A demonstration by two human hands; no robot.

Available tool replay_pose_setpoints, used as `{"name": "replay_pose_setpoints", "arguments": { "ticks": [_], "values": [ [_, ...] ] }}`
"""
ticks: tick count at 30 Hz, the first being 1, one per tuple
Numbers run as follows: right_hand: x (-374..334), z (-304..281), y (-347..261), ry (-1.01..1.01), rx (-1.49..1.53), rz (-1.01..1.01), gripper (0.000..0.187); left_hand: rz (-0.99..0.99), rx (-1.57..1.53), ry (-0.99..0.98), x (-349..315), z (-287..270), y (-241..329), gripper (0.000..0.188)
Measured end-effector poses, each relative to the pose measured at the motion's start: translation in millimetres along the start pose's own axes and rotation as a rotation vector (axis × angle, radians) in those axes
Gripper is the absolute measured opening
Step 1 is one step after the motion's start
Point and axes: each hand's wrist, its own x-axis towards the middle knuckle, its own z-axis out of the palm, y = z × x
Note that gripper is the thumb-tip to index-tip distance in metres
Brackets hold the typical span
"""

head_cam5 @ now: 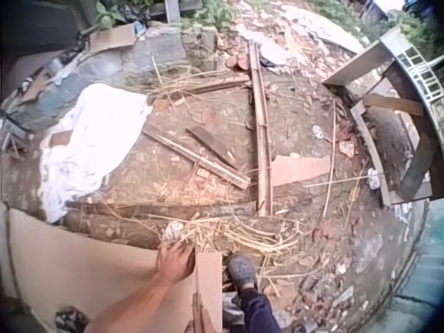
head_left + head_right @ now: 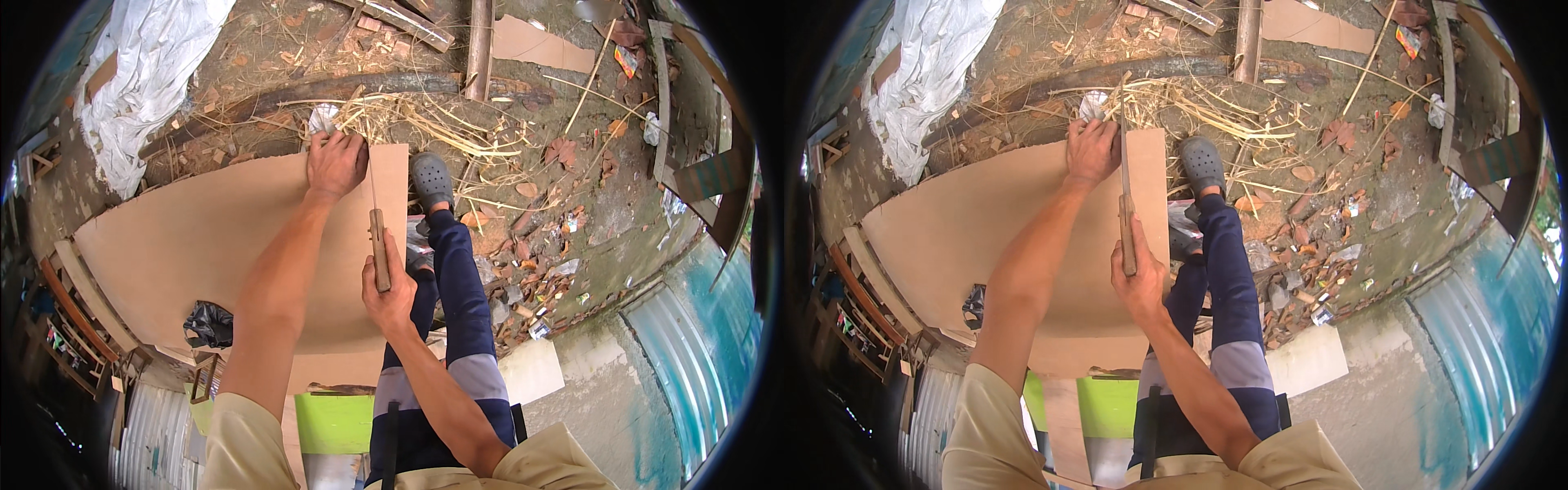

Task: The person hammers nails into a large board using a hammer, then uses a hand saw to cut the board. The person works while sitting on the ground in an outdoor area.

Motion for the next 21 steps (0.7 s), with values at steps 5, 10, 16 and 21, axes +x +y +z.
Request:
{"name": "replay_pose_setpoints", "arguments": {
  "ticks": [5, 10, 16, 21],
  "values": [
    [1, -5, 10, 0.001, 0.023, -0.028, 0.055, -0.017, 0.015, 0.005, 0, 3, -2, 0.008],
    [34, -30, -52, -0.070, 0.001, 0.183, 0.051, -0.027, 0.001, 0.023, 0, 4, 0, 0.009],
    [37, -34, -54, -0.049, -0.052, 0.174, 0.050, -0.014, 0.024, 0.029, -1, 4, -1, 0.010],
    [-6, -9, 0, 0.024, -0.026, -0.012, 0.052, -0.020, -0.020, 0.023, -1, -1, 4, 0.006]
  ]
}}
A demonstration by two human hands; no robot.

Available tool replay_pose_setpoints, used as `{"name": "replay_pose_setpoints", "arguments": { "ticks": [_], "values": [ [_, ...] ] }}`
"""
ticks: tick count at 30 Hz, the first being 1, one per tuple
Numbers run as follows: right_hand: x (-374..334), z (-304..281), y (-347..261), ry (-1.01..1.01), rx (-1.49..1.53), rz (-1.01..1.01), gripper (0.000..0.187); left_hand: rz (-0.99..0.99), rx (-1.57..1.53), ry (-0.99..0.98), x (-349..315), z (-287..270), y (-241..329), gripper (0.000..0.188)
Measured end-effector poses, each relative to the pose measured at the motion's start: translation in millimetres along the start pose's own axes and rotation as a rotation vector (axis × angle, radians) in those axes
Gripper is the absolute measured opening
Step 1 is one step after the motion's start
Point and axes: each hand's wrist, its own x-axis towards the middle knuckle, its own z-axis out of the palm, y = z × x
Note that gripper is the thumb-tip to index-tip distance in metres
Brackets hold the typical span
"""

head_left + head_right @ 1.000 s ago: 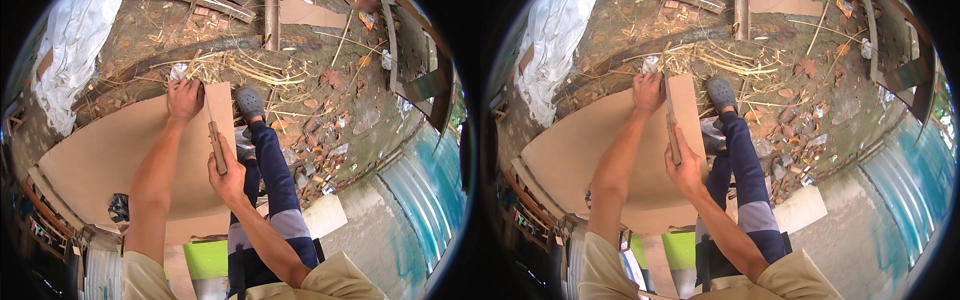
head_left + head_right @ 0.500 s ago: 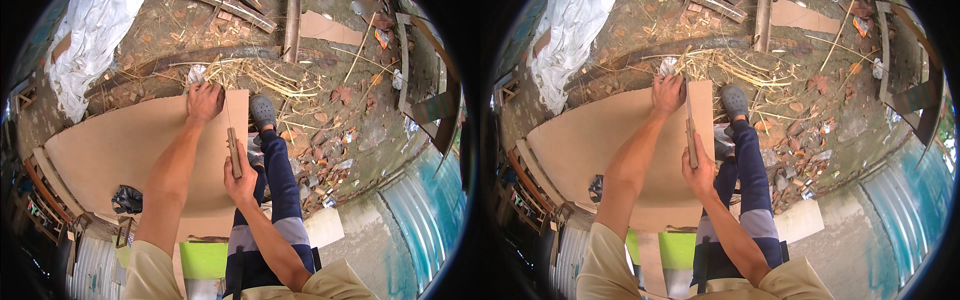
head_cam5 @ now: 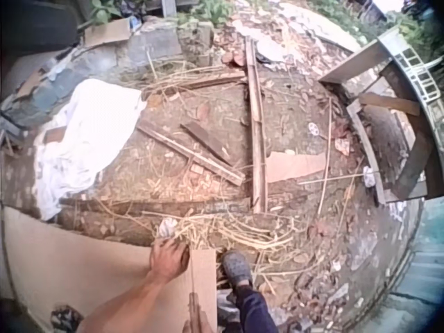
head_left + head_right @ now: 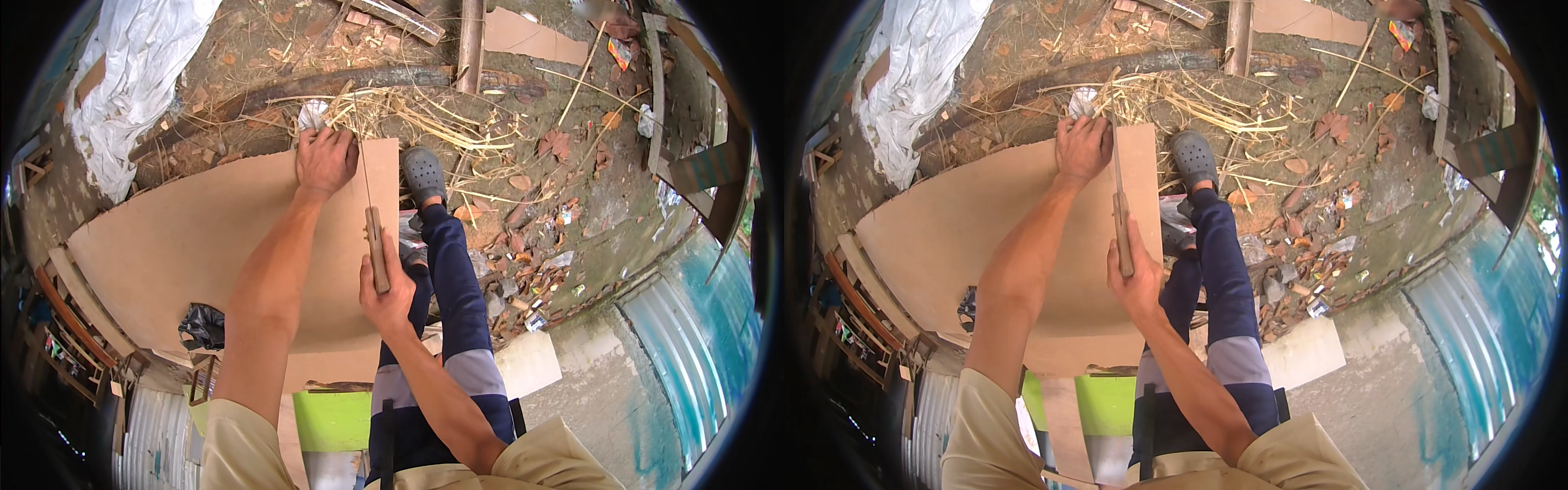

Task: The person hammers nails into a large board using a hammer, then uses a hand saw to cut the board. The person works while sitting on the ground in an outdoor area.

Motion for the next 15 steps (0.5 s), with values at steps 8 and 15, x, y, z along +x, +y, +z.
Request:
{"name": "replay_pose_setpoints", "arguments": {
  "ticks": [8, 15],
  "values": [
    [-36, -19, -4, -0.027, 0.007, -0.024, 0.053, 0.012, 0.005, 0.033, 1, 0, -2, 0.004],
    [-39, -33, -14, -0.038, 0.033, 0.035, 0.056, -0.018, -0.013, 0.022, 2, -1, 0, 0.007]
  ]
}}
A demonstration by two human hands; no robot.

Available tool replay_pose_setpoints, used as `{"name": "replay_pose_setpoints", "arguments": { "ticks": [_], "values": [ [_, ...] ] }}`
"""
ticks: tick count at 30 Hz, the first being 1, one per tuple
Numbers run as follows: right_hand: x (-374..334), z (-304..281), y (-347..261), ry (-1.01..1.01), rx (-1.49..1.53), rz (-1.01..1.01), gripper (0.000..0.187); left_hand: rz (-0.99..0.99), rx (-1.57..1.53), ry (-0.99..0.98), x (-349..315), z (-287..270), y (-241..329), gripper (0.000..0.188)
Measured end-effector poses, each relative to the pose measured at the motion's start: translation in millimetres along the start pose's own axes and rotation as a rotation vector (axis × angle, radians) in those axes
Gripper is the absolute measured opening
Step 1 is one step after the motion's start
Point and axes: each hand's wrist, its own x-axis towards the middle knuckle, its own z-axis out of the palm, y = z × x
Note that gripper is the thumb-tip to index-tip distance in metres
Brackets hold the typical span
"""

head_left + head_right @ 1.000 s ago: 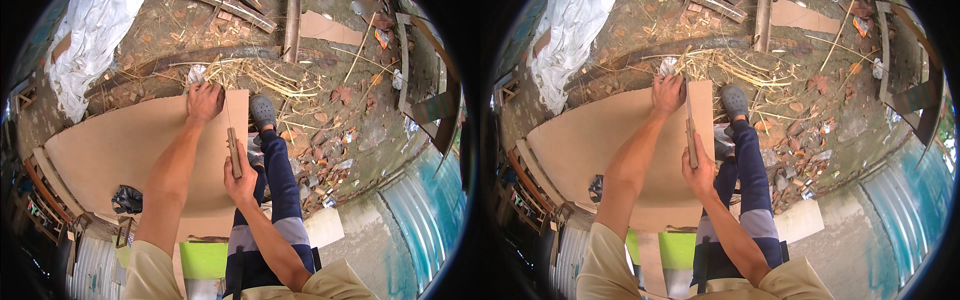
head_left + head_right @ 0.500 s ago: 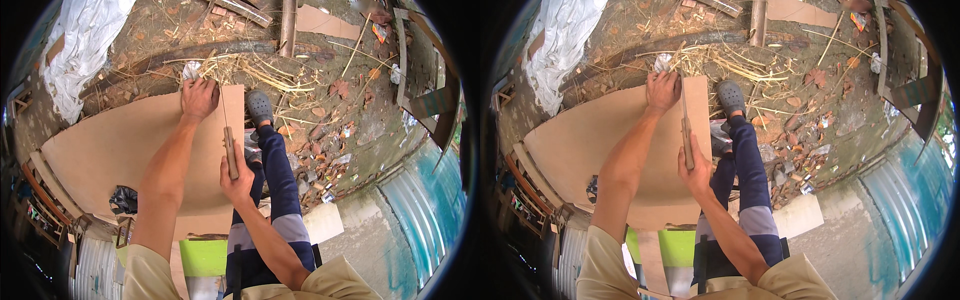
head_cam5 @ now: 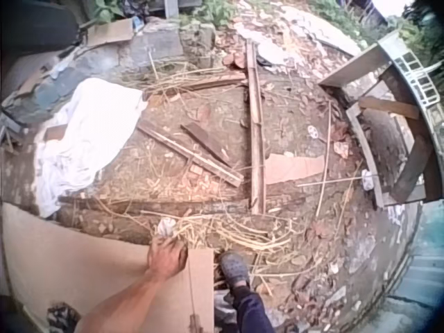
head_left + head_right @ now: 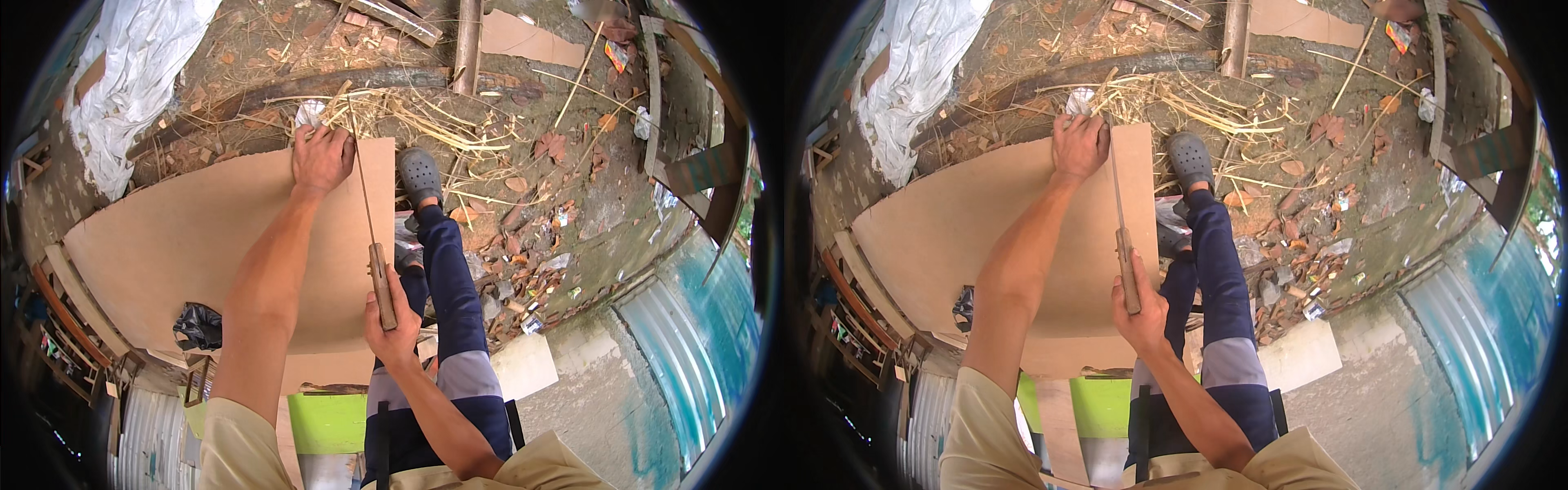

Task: The person hammers nails into a large board using a hammer, then uses a hand saw to cut the board. The person works while sitting on the ground in an outdoor area.

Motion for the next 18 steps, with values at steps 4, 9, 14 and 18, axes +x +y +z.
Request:
{"name": "replay_pose_setpoints", "arguments": {
  "ticks": [4, 9, 14, 18],
  "values": [
    [12, -7, -24, 0.012, -0.011, 0.031, 0.058, -0.019, 0.033, -0.053, 1, 0, 0, 0.010],
    [27, 3, -23, 0.006, 0.051, 0.109, 0.051, -0.016, 0.025, -0.062, 1, 1, -3, 0.009],
    [93, 54, 8, 0.021, 0.068, 0.044, 0.057, 0.052, 0.044, 0.009, 2, 3, -3, 0.007],
    [59, 37, -1, -0.055, 0.076, 0.084, 0.067, 0.034, 0.071, 0.012, -1, 6, -5, 0.006]
  ]
}}
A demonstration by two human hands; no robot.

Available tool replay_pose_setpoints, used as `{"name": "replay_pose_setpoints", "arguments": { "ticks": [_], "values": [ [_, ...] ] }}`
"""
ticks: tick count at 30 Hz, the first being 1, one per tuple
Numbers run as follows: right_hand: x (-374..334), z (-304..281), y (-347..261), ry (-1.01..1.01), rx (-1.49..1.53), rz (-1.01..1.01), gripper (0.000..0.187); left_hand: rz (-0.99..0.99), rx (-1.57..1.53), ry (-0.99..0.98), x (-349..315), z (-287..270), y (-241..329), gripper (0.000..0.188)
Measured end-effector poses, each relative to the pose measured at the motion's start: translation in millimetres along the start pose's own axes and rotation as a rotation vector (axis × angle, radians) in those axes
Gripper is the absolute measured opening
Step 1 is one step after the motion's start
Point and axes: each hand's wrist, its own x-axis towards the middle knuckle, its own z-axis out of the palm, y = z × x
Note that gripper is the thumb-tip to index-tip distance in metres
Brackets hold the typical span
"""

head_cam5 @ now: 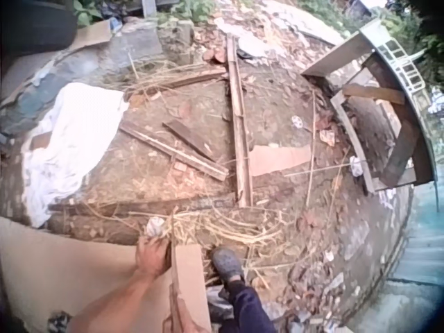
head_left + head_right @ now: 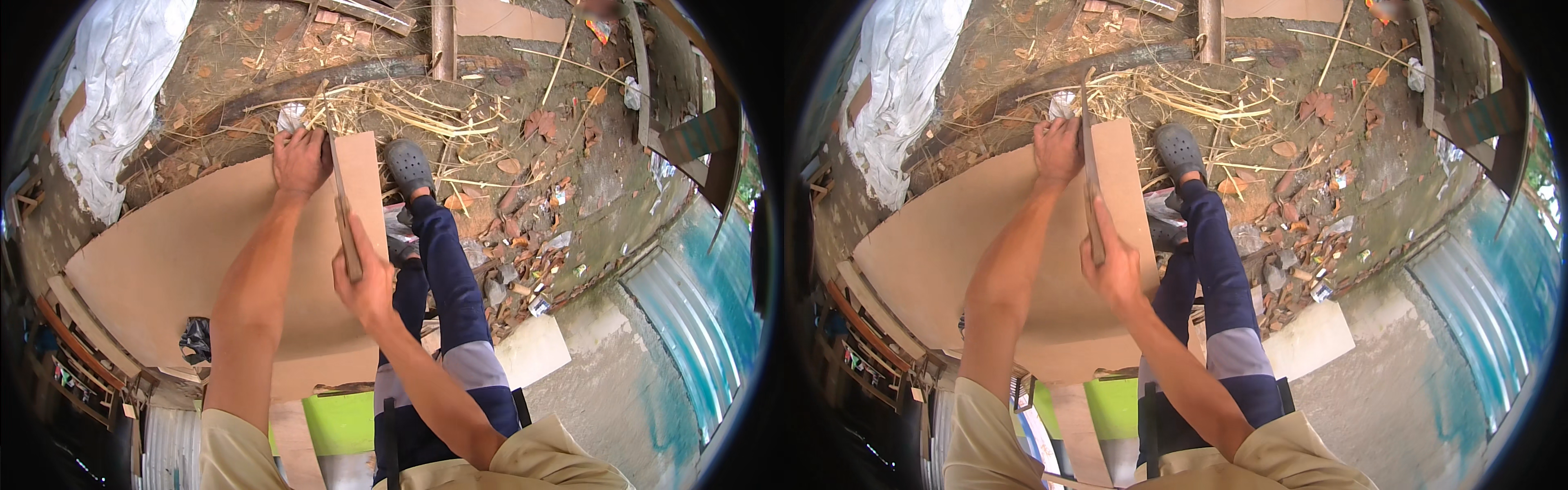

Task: The person hammers nails into a large board using a hammer, then uses a hand saw to cut the board. The person works while sitting on the ground in an outdoor area.

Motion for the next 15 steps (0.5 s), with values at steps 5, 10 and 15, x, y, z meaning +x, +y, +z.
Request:
{"name": "replay_pose_setpoints", "arguments": {
  "ticks": [5, 10, 15],
  "values": [
    [-56, -25, -11, 0.027, 0.025, 0.010, 0.065, -0.018, -0.002, -0.033, 1, -4, 2, 0.007],
    [29, 11, 16, -0.006, 0.070, 0.050, 0.066, -0.035, 0.029, -0.092, -4, -7, 6, 0.009],
    [43, 23, 28, 0.040, 0.066, -0.038, 0.064, -0.022, -0.009, -0.026, -3, 1, -1, 0.010]
  ]
}}
